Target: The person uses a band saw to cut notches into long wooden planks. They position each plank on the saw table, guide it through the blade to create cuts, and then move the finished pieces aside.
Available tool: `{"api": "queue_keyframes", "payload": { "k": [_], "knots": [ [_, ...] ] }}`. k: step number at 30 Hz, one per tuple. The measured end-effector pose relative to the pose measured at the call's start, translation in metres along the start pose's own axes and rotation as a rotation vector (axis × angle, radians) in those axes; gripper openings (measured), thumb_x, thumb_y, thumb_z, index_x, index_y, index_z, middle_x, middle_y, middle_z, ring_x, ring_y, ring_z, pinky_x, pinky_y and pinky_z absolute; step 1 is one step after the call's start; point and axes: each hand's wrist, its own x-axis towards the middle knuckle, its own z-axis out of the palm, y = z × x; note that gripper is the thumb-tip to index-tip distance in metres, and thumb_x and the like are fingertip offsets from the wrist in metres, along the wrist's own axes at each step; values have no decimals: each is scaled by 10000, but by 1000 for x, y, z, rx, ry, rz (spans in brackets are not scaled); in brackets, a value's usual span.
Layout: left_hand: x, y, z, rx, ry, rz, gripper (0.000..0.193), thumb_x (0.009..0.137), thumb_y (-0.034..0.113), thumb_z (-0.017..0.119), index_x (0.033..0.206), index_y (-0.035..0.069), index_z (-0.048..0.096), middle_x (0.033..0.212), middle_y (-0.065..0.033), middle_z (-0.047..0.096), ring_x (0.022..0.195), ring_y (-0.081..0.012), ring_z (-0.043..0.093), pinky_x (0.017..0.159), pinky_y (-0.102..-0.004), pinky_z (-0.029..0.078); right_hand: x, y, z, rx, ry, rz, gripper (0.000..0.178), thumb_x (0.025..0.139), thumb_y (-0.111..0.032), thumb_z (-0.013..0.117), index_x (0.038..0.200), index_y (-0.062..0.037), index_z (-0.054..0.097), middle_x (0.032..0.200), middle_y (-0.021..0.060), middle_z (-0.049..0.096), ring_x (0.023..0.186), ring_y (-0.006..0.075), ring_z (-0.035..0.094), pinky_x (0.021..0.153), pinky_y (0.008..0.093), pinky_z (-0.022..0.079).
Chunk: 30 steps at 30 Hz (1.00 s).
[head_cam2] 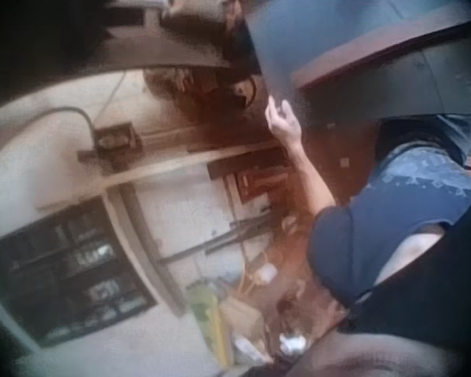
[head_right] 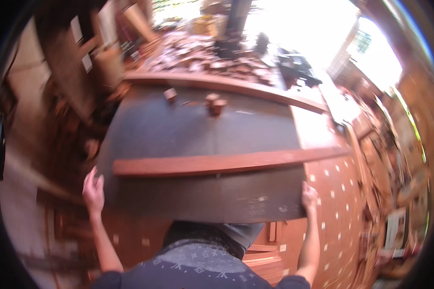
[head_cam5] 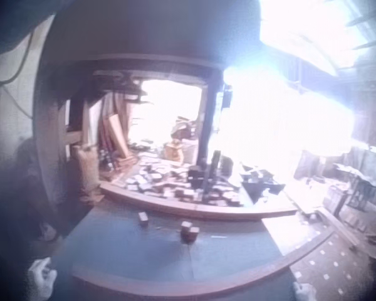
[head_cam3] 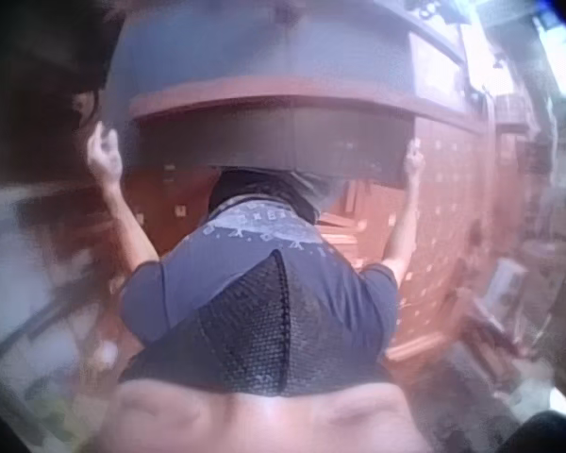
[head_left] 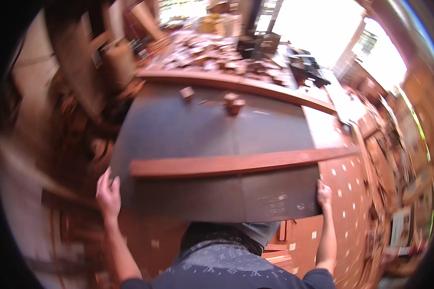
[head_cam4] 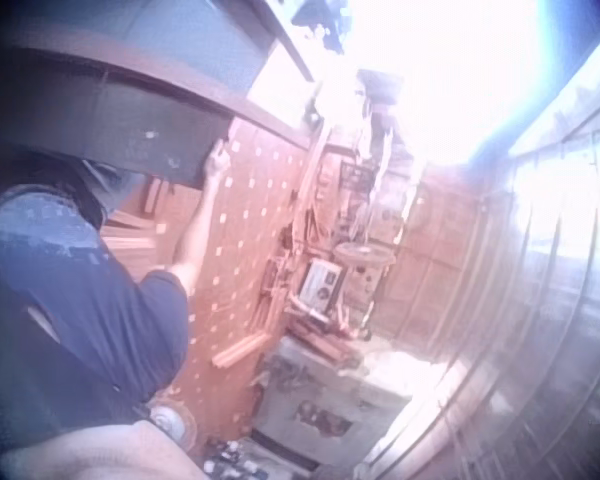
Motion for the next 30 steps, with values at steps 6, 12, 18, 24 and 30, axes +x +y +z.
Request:
{"api": "queue_keyframes", "payload": {
  "k": [6,12,18,24,30],
  "knots": [
    [38,-7,29,-308,-104,-192,337,1070,218,620,1291,-10,731,1071,-109,803,902,-150,746,809,-306,591,-10,37,0,215,-57,-120,697,1150,-512,415,1160,121,708,923,201,776,836,249,671,821,429,540],
    [29,-6,18,-336,-215,-280,378,1061,258,647,1319,-7,726,1076,-93,805,861,-116,724,751,-279,578,-3,36,-1,294,-129,-156,755,1142,-563,416,1111,133,710,865,118,734,786,198,584,772,387,513],
    [38,14,50,-301,-249,-189,332,991,231,737,1141,-63,772,855,-73,786,814,-105,667,721,-316,532,4,76,8,333,-133,-49,703,1153,-526,400,1319,96,681,1163,208,748,1058,281,670,979,414,514],
    [40,22,47,-227,-271,-117,245,962,141,759,1042,-90,758,729,-8,683,718,-50,562,647,-275,471,-9,18,4,157,80,-72,698,1148,-510,440,925,99,698,728,112,664,709,201,527,682,422,457],
    [42,64,98,-282,-333,-146,273,960,144,790,1123,-73,773,830,-62,756,758,-74,632,707,-275,533,38,54,-7,526,-129,254,699,1106,-607,466,1327,19,684,1137,119,749,953,211,655,884,323,507]
  ]
}}
